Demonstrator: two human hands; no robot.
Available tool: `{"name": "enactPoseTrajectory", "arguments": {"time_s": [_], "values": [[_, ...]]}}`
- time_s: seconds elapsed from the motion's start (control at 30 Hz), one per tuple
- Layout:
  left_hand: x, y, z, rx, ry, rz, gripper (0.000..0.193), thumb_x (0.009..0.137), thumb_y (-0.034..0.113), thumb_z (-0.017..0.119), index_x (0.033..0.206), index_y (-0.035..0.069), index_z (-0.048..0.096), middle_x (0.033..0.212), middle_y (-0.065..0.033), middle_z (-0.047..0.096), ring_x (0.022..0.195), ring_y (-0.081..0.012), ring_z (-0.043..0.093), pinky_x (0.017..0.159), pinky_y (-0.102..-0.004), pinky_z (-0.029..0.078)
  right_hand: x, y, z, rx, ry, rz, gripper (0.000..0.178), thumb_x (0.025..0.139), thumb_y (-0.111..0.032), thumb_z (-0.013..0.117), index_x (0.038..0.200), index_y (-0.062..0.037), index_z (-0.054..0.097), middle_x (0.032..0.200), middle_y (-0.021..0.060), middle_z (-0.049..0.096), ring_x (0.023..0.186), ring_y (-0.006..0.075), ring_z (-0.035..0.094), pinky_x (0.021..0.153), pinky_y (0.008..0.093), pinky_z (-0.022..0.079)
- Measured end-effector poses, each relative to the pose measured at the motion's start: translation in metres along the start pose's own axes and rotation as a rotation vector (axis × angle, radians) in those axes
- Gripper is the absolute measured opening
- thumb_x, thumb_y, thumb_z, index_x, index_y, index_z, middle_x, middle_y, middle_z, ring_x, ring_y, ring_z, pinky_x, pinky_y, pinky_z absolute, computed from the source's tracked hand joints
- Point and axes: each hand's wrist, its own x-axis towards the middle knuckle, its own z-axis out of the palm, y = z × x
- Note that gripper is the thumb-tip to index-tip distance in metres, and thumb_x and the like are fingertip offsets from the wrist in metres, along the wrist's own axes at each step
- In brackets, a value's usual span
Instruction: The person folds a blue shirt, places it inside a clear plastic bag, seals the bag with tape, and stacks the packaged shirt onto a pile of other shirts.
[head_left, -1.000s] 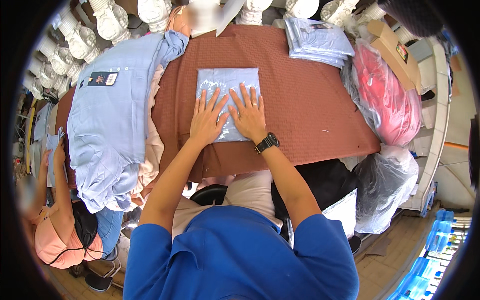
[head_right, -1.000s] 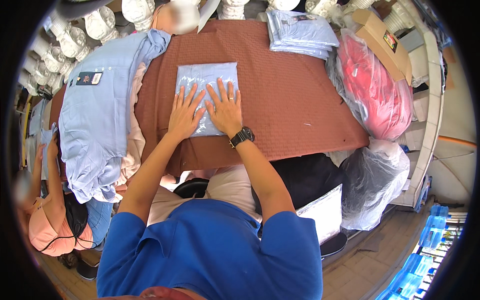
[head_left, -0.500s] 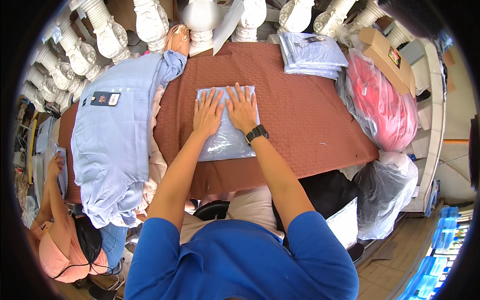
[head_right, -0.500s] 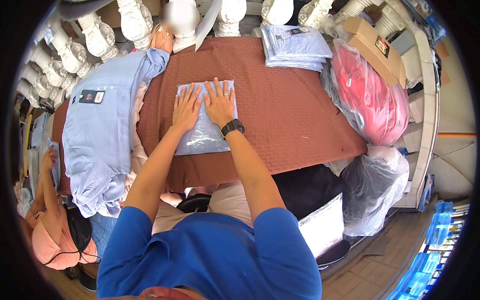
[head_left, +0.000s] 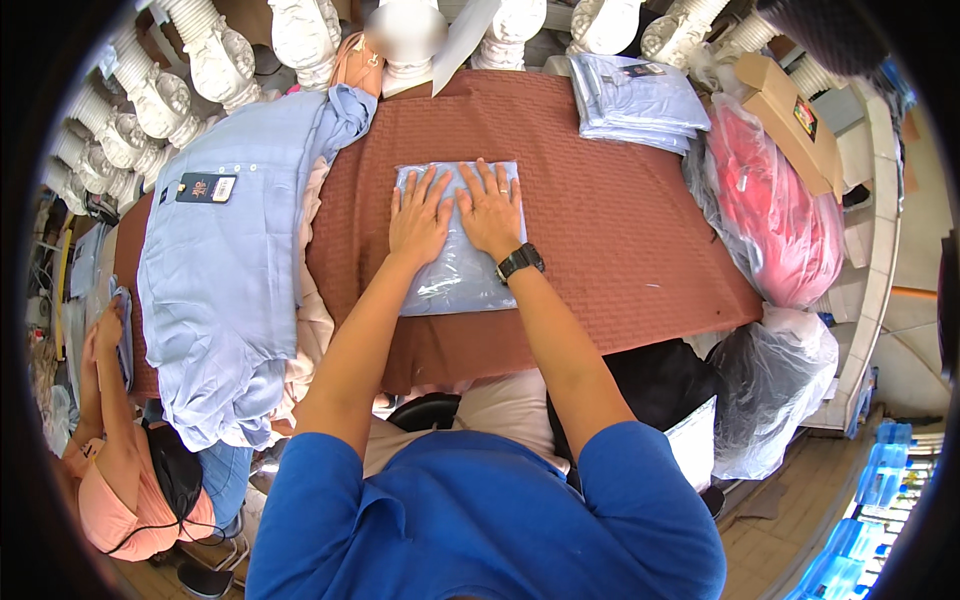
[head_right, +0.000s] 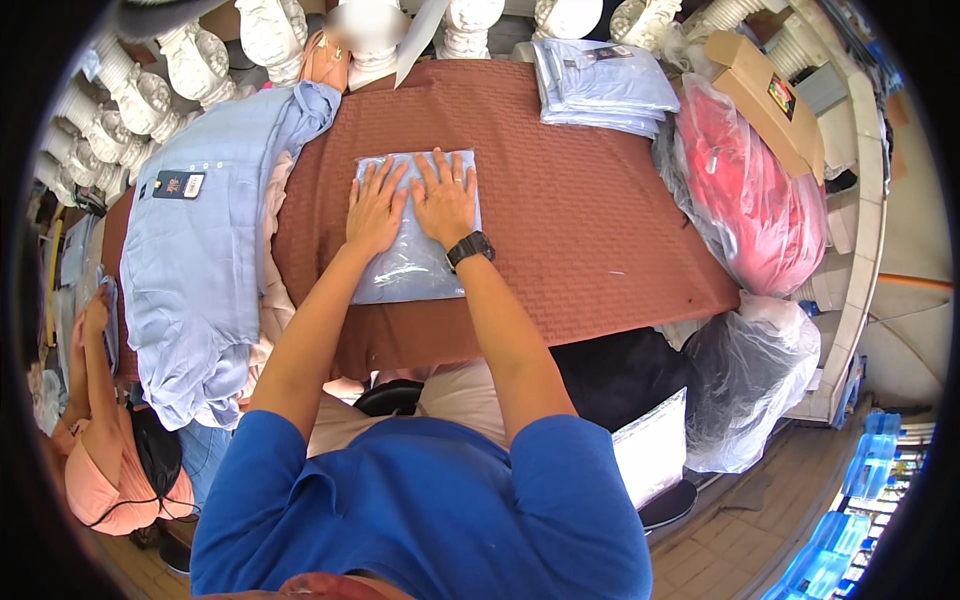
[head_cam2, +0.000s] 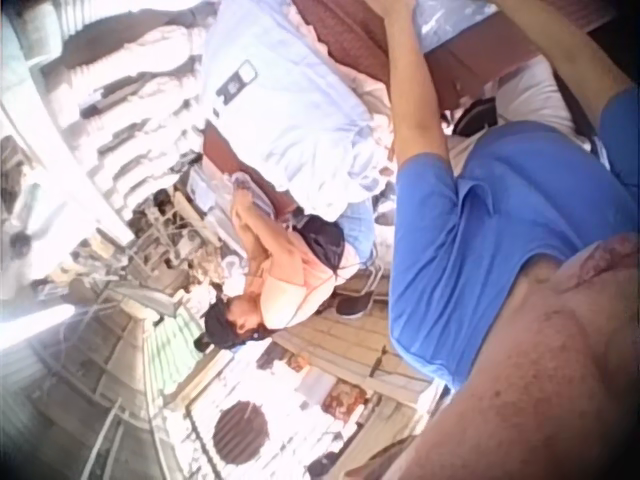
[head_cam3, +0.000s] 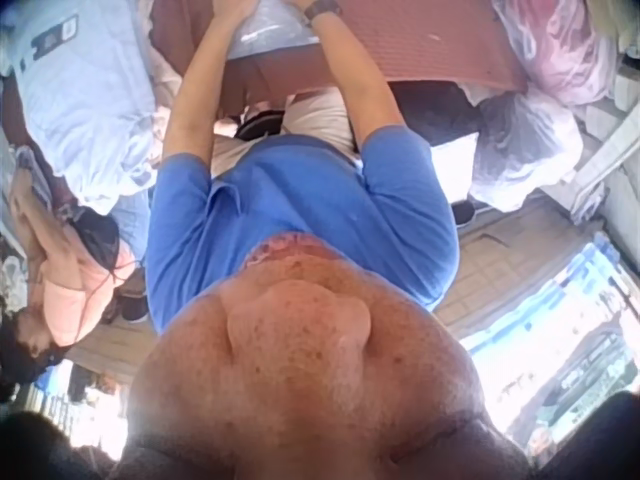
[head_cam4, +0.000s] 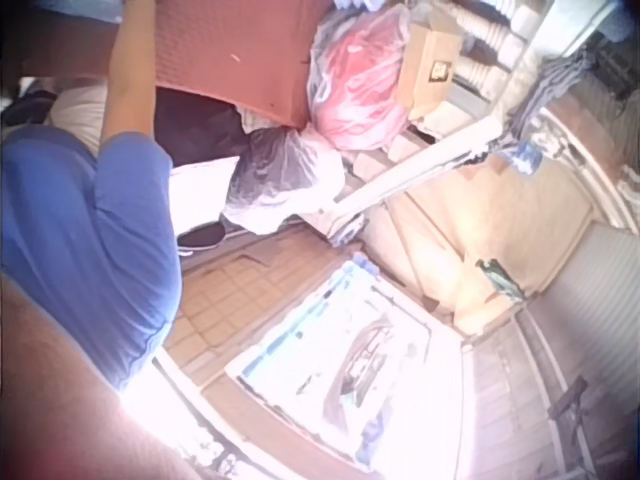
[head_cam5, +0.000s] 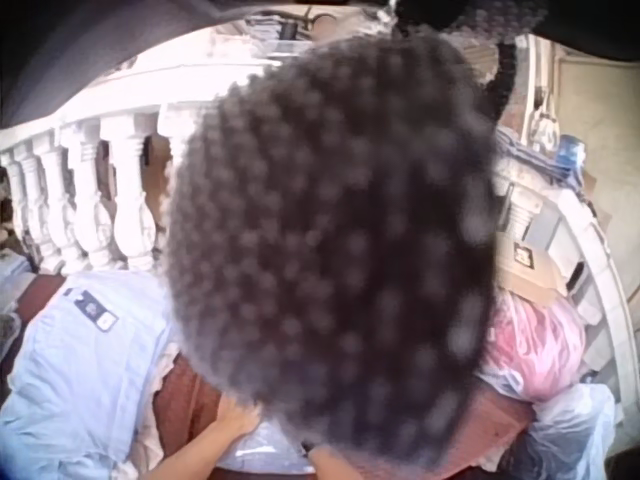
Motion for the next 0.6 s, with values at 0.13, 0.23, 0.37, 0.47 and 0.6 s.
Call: {"name": "enactPoseTrajectory", "arguments": {"time_s": [0.13, 0.23, 0.37, 0.47, 0.6], "values": [[0.006, -0.010, 0.007, -0.039, -0.011, 0.013, 0.052, 0.107, 0.043, 0.035, 0.156, 0.027, 0.036, 0.166, -0.0046, 0.025, 0.154, -0.0339, 0.017, 0.123, -0.0550, 0.011, 0.006, 0.003, 0.000, 0.023, -0.030, -0.010, 0.054, 0.101, -0.042, 0.048, 0.151, -0.0224, 0.045, 0.159, 0.0128, 0.037, 0.148, 0.0402, 0.027, 0.120, 0.0599, 0.017], [0.008, -0.024, -0.003, -0.058, -0.026, 0.026, 0.054, 0.106, 0.045, 0.037, 0.156, 0.027, 0.036, 0.166, -0.0073, 0.023, 0.154, -0.0365, 0.014, 0.123, -0.0573, 0.011, 0.009, -0.003, -0.019, 0.189, -0.074, 0.094, 0.058, 0.102, -0.043, 0.047, 0.154, -0.0205, 0.040, 0.164, 0.0145, 0.027, 0.151, 0.0421, 0.019, 0.120, 0.0615, 0.013], [-0.031, -0.014, -0.021, -0.017, 0.036, 0.124, 0.056, 0.105, 0.047, 0.040, 0.157, 0.026, 0.035, 0.167, -0.0098, 0.021, 0.154, -0.0389, 0.011, 0.122, -0.0596, 0.012, -0.020, -0.006, -0.047, 0.062, -0.069, -0.002, 0.061, 0.103, -0.044, 0.046, 0.156, -0.0162, 0.036, 0.166, 0.0160, 0.022, 0.152, 0.0426, 0.015, 0.120, 0.0618, 0.013], [-0.055, -0.001, -0.018, -0.007, 0.006, 0.123, 0.058, 0.104, 0.049, 0.041, 0.157, 0.026, 0.035, 0.167, -0.0097, 0.021, 0.154, -0.0398, 0.012, 0.121, -0.0600, 0.014, -0.051, -0.001, -0.039, 0.016, -0.099, -0.006, 0.059, 0.103, -0.043, 0.047, 0.155, -0.0159, 0.039, 0.164, 0.0159, 0.025, 0.151, 0.0424, 0.020, 0.120, 0.0602, 0.017], [-0.062, -0.002, -0.021, 0.018, 0.038, 0.112, 0.061, 0.102, 0.053, 0.043, 0.157, 0.025, 0.036, 0.167, -0.0094, 0.022, 0.153, -0.0405, 0.016, 0.121, -0.0594, 0.015, -0.058, -0.003, -0.036, -0.018, -0.074, -0.023, 0.059, 0.102, -0.044, 0.047, 0.154, -0.0164, 0.041, 0.164, 0.0159, 0.027, 0.150, 0.0413, 0.025, 0.119, 0.0587, 0.021]]}}
